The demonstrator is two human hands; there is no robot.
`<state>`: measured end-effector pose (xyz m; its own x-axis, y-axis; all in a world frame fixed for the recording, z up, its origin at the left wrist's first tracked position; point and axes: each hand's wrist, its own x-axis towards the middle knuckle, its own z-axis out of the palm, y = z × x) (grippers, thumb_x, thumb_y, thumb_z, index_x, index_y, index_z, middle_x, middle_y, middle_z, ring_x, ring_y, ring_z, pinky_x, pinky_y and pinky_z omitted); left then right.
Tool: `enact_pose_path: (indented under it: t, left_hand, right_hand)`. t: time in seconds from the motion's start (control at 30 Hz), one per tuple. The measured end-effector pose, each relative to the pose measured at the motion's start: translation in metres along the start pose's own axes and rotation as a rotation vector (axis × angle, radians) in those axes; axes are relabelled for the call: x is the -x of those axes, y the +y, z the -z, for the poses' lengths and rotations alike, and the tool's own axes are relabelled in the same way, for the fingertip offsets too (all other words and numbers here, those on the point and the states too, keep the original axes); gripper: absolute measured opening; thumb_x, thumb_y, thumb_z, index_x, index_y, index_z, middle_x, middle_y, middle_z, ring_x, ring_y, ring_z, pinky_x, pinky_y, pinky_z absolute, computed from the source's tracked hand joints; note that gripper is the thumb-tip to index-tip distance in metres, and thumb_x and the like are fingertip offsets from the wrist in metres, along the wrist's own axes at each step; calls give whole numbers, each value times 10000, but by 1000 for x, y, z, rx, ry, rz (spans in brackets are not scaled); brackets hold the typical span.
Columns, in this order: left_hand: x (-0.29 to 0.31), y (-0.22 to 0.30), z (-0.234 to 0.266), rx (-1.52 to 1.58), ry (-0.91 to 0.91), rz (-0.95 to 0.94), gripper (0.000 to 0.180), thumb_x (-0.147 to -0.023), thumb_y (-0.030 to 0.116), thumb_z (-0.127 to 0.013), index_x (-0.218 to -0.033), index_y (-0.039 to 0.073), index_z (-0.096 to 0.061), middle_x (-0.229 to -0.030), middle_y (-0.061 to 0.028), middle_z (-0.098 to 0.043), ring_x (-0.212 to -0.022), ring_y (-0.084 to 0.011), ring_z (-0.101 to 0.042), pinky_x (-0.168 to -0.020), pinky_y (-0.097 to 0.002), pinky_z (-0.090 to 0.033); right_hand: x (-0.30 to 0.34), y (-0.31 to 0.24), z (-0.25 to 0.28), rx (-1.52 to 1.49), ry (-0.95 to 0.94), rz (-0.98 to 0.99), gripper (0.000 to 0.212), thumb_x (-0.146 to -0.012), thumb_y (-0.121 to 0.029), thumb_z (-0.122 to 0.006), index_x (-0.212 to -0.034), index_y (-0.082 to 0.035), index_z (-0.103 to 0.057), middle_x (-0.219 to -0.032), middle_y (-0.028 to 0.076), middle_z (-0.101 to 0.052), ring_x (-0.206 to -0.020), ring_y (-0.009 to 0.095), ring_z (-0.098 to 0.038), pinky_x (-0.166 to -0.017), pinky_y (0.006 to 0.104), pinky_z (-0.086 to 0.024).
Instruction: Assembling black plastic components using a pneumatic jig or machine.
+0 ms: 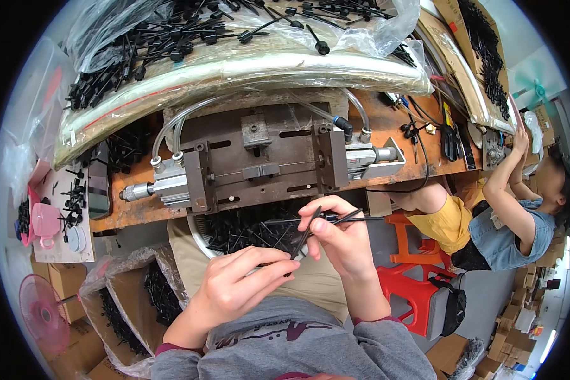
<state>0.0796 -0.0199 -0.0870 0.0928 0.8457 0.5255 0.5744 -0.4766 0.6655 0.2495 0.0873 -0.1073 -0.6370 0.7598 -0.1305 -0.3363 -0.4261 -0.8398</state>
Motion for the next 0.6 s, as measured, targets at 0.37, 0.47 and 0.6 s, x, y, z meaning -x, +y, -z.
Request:
enact_pose_path:
  t: [0.37, 0.47, 0.6]
  left_hand:
    - [-4, -15, -4, -333, 154, 51, 274, -635, 72, -776, -887, 5, -691, -1164, -138, -648, -819, -228, -659, -685, -295, -536]
    - [-12, -25, -14, -485, 146, 99, 274, -631, 85, -783, -877, 18, -681, -1145, -117, -664, -792, -229, -661, -710, -298, -530]
    - [-14, -36, -20, -603, 117, 130, 270, -649, 85, -771, -895, 22, -677, -1151, -115, -663, -729, -200, -650, -682, -293, -506]
  right_hand:
    - [1, 2, 10, 26, 80, 164, 94, -832, 29, -657, -922, 55, -646, -836, 144, -638, -526, 138, -584, -444, 234, -457]
    - [2, 3, 15, -2, 45, 192, 76, -782, 85, -664, -849, 61, -638, -862, 169, -618, -512, 151, -576, -435, 231, -451]
    - [4, 0, 15, 14, -1, 178, 101, -763, 115, -675, -837, 61, -633, -880, 169, -615, -573, 165, -609, -476, 244, -501]
